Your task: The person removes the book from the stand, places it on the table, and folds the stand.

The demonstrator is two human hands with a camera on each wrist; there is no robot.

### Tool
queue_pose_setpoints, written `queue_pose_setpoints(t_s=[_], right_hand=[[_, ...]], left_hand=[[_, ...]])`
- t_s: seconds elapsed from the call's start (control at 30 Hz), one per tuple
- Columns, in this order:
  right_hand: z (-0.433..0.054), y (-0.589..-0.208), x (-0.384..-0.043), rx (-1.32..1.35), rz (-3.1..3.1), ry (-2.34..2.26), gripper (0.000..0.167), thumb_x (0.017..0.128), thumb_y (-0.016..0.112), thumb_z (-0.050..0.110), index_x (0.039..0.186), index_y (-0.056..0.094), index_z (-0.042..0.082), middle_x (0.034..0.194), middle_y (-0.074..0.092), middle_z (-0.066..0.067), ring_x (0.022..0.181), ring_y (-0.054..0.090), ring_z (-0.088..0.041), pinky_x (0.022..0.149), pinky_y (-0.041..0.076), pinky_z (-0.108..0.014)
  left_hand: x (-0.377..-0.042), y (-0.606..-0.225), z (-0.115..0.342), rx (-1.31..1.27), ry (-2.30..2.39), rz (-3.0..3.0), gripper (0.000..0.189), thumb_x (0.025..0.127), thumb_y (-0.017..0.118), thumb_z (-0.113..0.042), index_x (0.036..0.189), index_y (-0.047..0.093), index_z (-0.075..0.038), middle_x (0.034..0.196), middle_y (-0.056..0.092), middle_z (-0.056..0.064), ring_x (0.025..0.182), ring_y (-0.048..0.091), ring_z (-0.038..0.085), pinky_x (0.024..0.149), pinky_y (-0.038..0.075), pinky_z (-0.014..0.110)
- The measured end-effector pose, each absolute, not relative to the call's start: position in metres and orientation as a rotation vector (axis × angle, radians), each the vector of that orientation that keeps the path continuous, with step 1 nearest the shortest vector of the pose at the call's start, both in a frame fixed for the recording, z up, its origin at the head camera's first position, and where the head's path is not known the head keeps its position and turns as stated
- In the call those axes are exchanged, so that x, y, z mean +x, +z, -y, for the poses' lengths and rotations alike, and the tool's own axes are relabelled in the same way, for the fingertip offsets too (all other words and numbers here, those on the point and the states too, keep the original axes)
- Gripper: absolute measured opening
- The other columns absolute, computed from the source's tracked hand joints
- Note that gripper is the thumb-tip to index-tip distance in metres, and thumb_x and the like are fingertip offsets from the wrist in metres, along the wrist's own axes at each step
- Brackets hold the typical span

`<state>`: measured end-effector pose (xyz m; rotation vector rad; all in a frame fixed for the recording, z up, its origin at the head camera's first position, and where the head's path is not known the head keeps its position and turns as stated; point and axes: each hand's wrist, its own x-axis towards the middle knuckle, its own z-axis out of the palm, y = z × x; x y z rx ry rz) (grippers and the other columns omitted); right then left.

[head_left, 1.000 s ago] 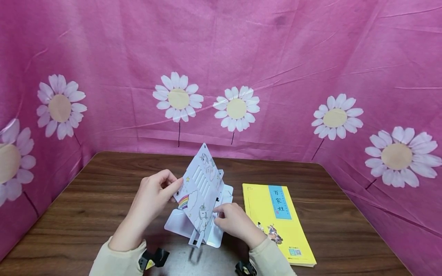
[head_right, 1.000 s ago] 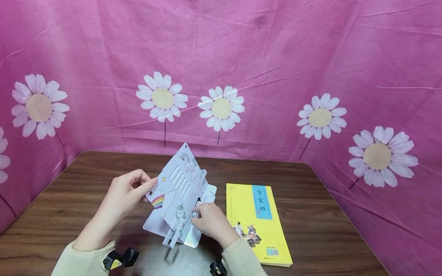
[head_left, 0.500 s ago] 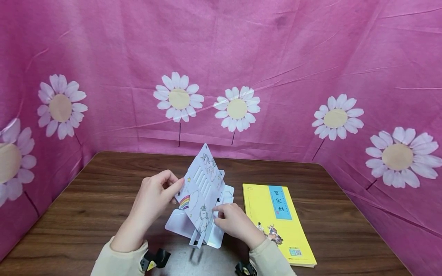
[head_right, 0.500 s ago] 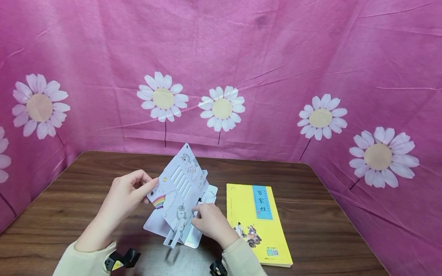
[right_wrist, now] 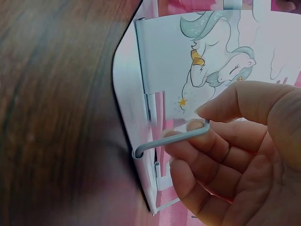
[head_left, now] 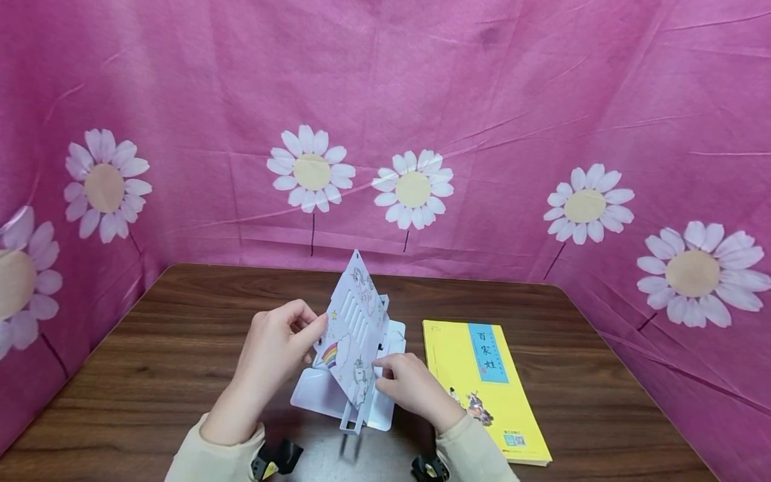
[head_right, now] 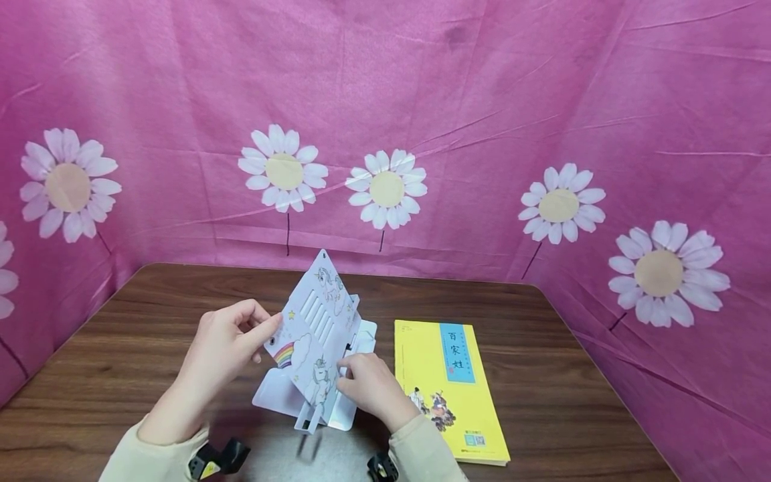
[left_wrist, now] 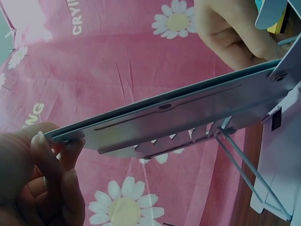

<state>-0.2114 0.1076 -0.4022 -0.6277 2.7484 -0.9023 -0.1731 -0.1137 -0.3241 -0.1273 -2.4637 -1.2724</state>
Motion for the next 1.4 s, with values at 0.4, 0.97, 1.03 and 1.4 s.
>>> queue_pose_setpoints(t_s=[0.4,0.97,1.03,1.4], right_hand=[[-0.109,-0.405,-0.214,-0.682,-2.807,-0.911,0.038,0.085,0.062,0.003,0.122,0.068,-0.001,0.058,0.042,0.008,0.051,0.036,-0.005,0.047,0.029,-0.019],[-0.110,-0.403,-0.214,-0.634,-2.896,-0.793,0.032,0.089,0.063,0.009,0.120,0.072,0.006,0.091,0.064,-0.005,0.062,0.044,-0.011,0.050,0.033,-0.022],[-0.110,-0.403,-0.214,-0.635,-2.899,-0.787,0.032,0.089,0.063,0.009,0.120,0.072,0.006,0.090,0.064,-0.005,0.063,0.043,-0.011,0.050,0.033,-0.022],[-0.111,-0.405,-0.214,-0.650,-2.930,-0.768,0.030,0.090,0.063,0.007,0.118,0.073,0.007,0.085,0.065,-0.003,0.064,0.044,-0.010,0.053,0.035,-0.022]], left_hand=[[-0.171,-0.324,0.107,-0.143,-1.268,2.415,0.020,0.086,0.071,-0.020,0.067,0.065,-0.018,0.046,0.054,-0.007,0.039,0.049,0.003,0.045,0.038,0.023],[-0.169,-0.322,0.101,-0.073,-1.427,2.439,0.018,0.085,0.074,-0.018,0.068,0.067,-0.014,0.050,0.058,-0.005,0.039,0.055,0.007,0.043,0.042,0.024],[-0.168,-0.321,0.100,-0.070,-1.429,2.437,0.018,0.085,0.074,-0.018,0.068,0.067,-0.014,0.050,0.058,-0.005,0.039,0.055,0.008,0.043,0.042,0.024],[-0.168,-0.321,0.098,-0.080,-1.436,2.431,0.018,0.084,0.074,-0.018,0.067,0.068,-0.014,0.048,0.056,-0.006,0.040,0.057,0.011,0.041,0.037,0.024]])
